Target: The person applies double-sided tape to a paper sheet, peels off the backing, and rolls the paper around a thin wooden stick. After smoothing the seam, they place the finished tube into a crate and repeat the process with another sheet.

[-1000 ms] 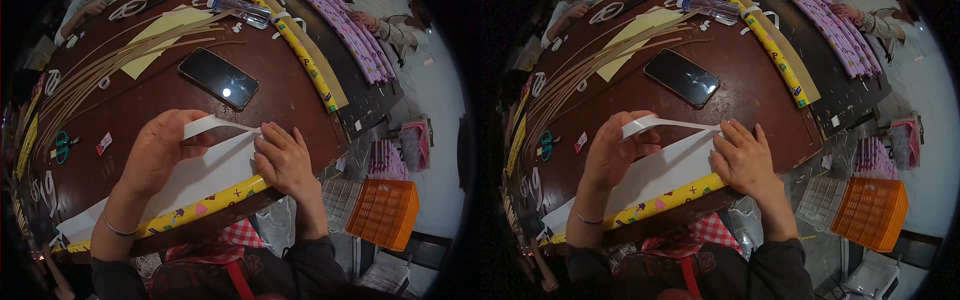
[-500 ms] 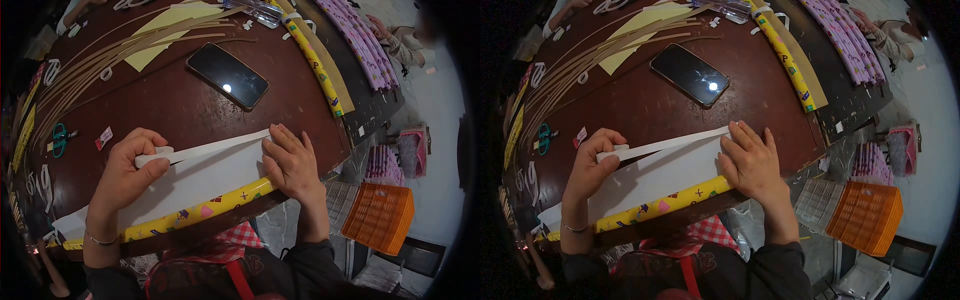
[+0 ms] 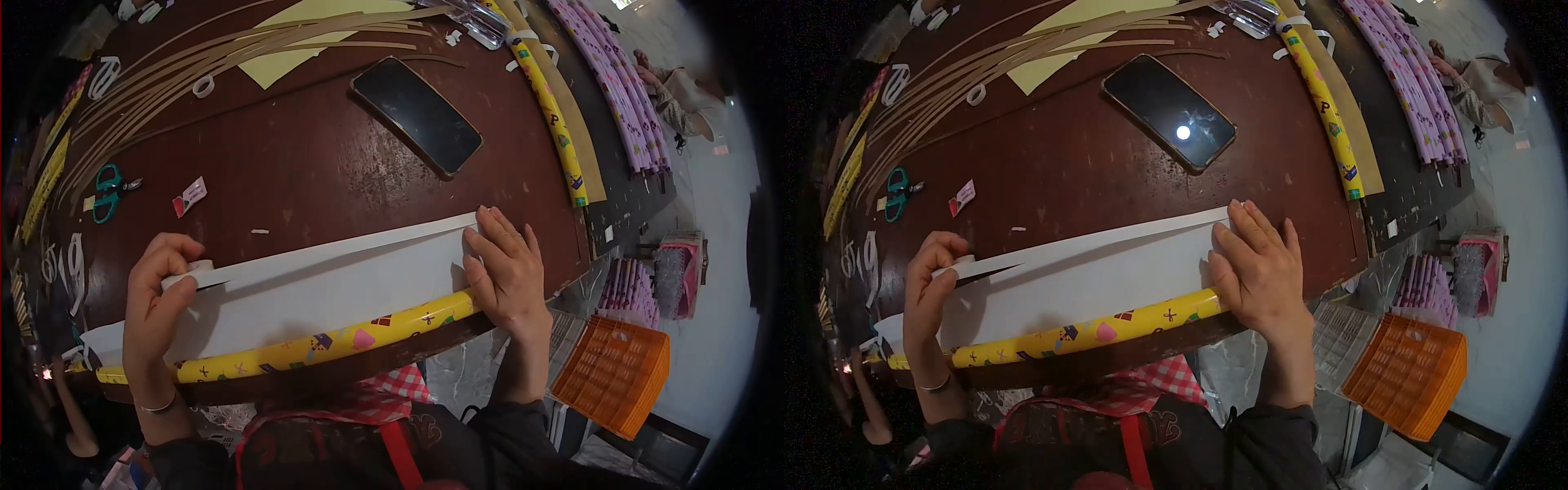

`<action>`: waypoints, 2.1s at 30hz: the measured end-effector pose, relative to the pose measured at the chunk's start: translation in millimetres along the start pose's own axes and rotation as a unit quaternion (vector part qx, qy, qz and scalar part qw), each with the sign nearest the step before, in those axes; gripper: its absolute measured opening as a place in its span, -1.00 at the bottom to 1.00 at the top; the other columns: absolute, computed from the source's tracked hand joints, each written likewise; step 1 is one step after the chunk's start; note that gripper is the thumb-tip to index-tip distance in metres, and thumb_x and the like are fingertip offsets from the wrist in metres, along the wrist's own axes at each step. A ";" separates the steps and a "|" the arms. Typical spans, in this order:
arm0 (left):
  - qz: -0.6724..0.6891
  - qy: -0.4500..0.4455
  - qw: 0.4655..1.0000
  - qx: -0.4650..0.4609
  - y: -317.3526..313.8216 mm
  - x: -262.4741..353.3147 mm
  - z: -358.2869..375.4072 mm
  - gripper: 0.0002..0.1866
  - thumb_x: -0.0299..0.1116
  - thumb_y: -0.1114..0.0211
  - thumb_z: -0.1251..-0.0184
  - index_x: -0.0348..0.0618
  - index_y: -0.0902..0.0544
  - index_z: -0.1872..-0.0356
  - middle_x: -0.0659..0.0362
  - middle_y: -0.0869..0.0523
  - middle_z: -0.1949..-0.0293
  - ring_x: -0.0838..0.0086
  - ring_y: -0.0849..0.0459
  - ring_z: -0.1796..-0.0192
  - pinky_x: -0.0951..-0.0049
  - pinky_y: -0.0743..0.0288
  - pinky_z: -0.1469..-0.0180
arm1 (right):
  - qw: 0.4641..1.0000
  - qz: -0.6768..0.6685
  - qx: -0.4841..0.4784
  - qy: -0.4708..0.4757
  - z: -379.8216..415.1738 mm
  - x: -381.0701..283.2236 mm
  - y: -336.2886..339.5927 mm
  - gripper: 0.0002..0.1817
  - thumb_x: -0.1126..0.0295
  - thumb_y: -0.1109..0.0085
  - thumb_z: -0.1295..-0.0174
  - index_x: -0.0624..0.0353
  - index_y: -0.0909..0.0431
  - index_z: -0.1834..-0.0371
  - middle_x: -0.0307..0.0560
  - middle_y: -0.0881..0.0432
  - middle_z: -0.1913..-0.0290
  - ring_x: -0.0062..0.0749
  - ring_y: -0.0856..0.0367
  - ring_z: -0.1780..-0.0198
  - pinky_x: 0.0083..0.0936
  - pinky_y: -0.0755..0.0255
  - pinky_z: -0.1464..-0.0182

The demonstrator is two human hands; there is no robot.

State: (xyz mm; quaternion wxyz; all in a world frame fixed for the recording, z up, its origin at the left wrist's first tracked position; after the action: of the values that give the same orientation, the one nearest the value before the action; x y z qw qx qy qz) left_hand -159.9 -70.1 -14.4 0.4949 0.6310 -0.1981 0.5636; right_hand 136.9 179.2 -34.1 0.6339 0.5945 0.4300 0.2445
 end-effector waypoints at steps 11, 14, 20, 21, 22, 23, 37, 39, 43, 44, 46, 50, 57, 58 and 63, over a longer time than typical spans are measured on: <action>-0.049 -0.016 0.989 0.140 24.7 -28.7 36.1 -0.71 -0.25 -0.28 -0.11 -0.21 -0.38 0.51 0.00 -0.51 0.06 0.45 -0.43 0.09 0.43 -0.28 0.00 | 0.999 0.000 -0.028 -0.015 -1.8 -0.6 0.7 -0.62 0.21 -0.15 -0.24 0.13 -0.65 -0.06 0.08 -0.48 -0.34 -0.06 -0.36 -0.43 0.23 -0.08 -0.38; -0.075 -0.005 0.985 0.152 23.9 -30.6 41.4 -0.74 -0.30 -0.27 -0.10 -0.22 -0.38 0.50 -0.02 -0.52 0.07 0.42 -0.45 0.09 0.42 -0.29 -0.02 | 0.999 0.006 -0.036 -0.018 -2.5 -1.0 1.5 -0.59 0.21 -0.16 -0.23 0.17 -0.63 -0.09 0.08 -0.47 -0.35 -0.06 -0.35 -0.44 0.21 -0.08 -0.38; -0.169 -0.034 0.966 0.195 17.5 -24.9 43.3 -0.77 -0.37 -0.29 -0.06 -0.21 -0.39 0.49 -0.05 -0.54 0.10 0.33 -0.49 0.07 0.37 -0.34 -0.01 | 0.998 -0.009 -0.055 -0.021 -0.5 1.2 1.0 -0.54 0.23 -0.14 -0.23 0.23 -0.59 -0.16 0.09 -0.42 -0.39 -0.06 -0.30 -0.47 0.17 -0.07 -0.40; -0.178 -0.035 0.961 0.208 18.1 -23.6 45.1 -0.76 -0.37 -0.30 -0.04 -0.21 -0.39 0.49 -0.06 -0.54 0.10 0.31 -0.50 0.07 0.35 -0.35 0.00 | 0.998 -0.008 -0.056 -0.020 0.3 1.9 1.0 -0.53 0.24 -0.14 -0.23 0.23 -0.59 -0.16 0.09 -0.41 -0.40 -0.06 -0.29 -0.47 0.15 -0.06 -0.40; -0.181 -0.031 0.960 0.211 18.3 -24.1 47.0 -0.76 -0.37 -0.30 -0.04 -0.21 -0.39 0.49 -0.06 -0.54 0.10 0.31 -0.50 0.07 0.35 -0.35 0.00 | 0.998 -0.008 -0.057 -0.019 0.6 3.0 0.4 -0.53 0.24 -0.13 -0.23 0.23 -0.58 -0.17 0.08 -0.40 -0.41 -0.07 -0.28 -0.48 0.14 -0.05 -0.41; -0.195 -0.028 0.959 0.203 17.4 -24.7 48.5 -0.76 -0.37 -0.32 -0.01 -0.20 -0.39 0.49 -0.05 -0.55 0.10 0.28 -0.50 0.07 0.33 -0.35 -0.01 | 0.998 -0.012 -0.060 -0.015 0.9 3.7 -0.9 -0.53 0.24 -0.13 -0.23 0.23 -0.58 -0.17 0.08 -0.40 -0.41 -0.07 -0.28 -0.48 0.14 -0.05 -0.41; -0.402 -0.091 0.892 0.188 2.5 -9.8 42.2 -0.70 -0.33 -0.40 0.19 -0.11 -0.39 0.54 0.06 -0.57 0.13 0.15 -0.52 0.00 0.21 -0.28 -0.05 | 0.999 -0.036 -0.033 0.005 4.4 10.5 -3.1 -0.52 0.29 -0.09 -0.19 0.32 -0.58 -0.15 0.14 -0.42 -0.39 0.02 -0.30 -0.46 0.04 -0.06 -0.43; -0.413 -0.088 0.889 0.180 0.6 -9.1 40.4 -0.70 -0.33 -0.41 0.18 -0.10 -0.40 0.54 0.07 -0.57 0.14 0.16 -0.54 0.01 0.21 -0.27 -0.04 | 0.999 -0.037 -0.035 0.007 3.7 10.1 -2.7 -0.52 0.29 -0.08 -0.20 0.32 -0.58 -0.14 0.14 -0.42 -0.39 0.01 -0.30 -0.46 0.03 -0.06 -0.43; -0.433 -0.089 0.881 0.171 0.7 -8.8 37.4 -0.69 -0.32 -0.43 0.18 -0.10 -0.41 0.54 0.08 -0.57 0.15 0.17 -0.55 0.02 0.21 -0.27 -0.01 | 0.999 -0.040 -0.033 -0.001 3.4 10.6 -3.2 -0.53 0.30 -0.06 -0.21 0.34 -0.58 -0.13 0.15 -0.43 -0.38 0.03 -0.30 -0.46 0.01 -0.05 -0.44; -0.430 -0.092 0.882 0.171 0.7 -9.0 37.1 -0.69 -0.33 -0.44 0.19 -0.09 -0.41 0.55 0.09 -0.57 0.16 0.17 -0.56 0.03 0.20 -0.27 -0.01 | 0.999 -0.042 -0.035 0.002 3.5 11.2 -3.8 -0.53 0.30 -0.06 -0.21 0.34 -0.58 -0.13 0.15 -0.43 -0.38 0.03 -0.30 -0.46 0.01 -0.05 -0.44; -0.429 -0.093 0.882 0.173 0.4 -8.6 36.5 -0.69 -0.35 -0.45 0.20 -0.09 -0.41 0.55 0.10 -0.57 0.17 0.18 -0.56 0.04 0.20 -0.26 0.00 | 0.998 -0.061 -0.026 0.012 3.3 12.1 -3.8 -0.54 0.31 -0.04 -0.23 0.35 -0.58 -0.14 0.16 -0.43 -0.37 0.05 -0.30 -0.46 -0.01 -0.05 -0.45; -0.432 -0.094 0.879 0.177 -3.0 -4.2 35.1 -0.68 -0.40 -0.47 0.25 -0.07 -0.42 0.55 0.13 -0.57 0.18 0.21 -0.57 0.05 0.21 -0.25 0.03 | 0.998 -0.061 -0.026 0.007 4.5 10.9 -4.5 -0.54 0.30 -0.02 -0.25 0.35 -0.58 -0.14 0.18 -0.44 -0.36 0.06 -0.31 -0.46 -0.03 -0.06 -0.45; -0.432 -0.091 0.879 0.178 -3.4 -1.6 34.3 -0.66 -0.41 -0.50 0.30 -0.06 -0.43 0.56 0.18 -0.56 0.21 0.27 -0.57 0.08 0.24 -0.23 0.09 | 0.998 -0.053 -0.023 0.007 2.4 9.8 -3.0 -0.54 0.26 0.01 -0.32 0.36 -0.57 -0.15 0.18 -0.44 -0.37 0.07 -0.31 -0.45 -0.04 -0.07 -0.46; -0.434 -0.087 0.878 0.179 -3.1 -1.9 34.5 -0.66 -0.41 -0.50 0.30 -0.06 -0.43 0.56 0.18 -0.56 0.21 0.27 -0.57 0.08 0.24 -0.23 0.09 | 0.998 -0.057 -0.022 0.002 2.2 9.6 -2.8 -0.53 0.25 0.02 -0.33 0.36 -0.57 -0.16 0.18 -0.43 -0.37 0.08 -0.31 -0.45 -0.04 -0.07 -0.46; -0.434 -0.084 0.880 0.174 -5.0 -2.6 34.7 -0.68 -0.39 -0.50 0.32 -0.05 -0.46 0.60 0.22 -0.54 0.22 0.33 -0.57 0.11 0.25 -0.23 0.09 | 0.998 -0.061 -0.026 -0.009 2.1 7.9 -1.9 -0.53 0.24 0.02 -0.34 0.36 -0.56 -0.17 0.19 -0.42 -0.37 0.08 -0.30 -0.45 -0.05 -0.07 -0.46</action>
State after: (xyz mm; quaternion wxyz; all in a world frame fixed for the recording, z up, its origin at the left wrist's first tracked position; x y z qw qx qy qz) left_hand -138.8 -98.2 -14.4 0.5531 0.7751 0.1558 0.2626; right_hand 142.2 184.2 -38.1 0.6667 0.5527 0.4533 0.2109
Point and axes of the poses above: each hand's wrist, its own z-axis away from the middle knuckle, its own y-axis out of the back of the hand, x = y × z, the point moved 6 cm from there along -z, towards the middle knuckle
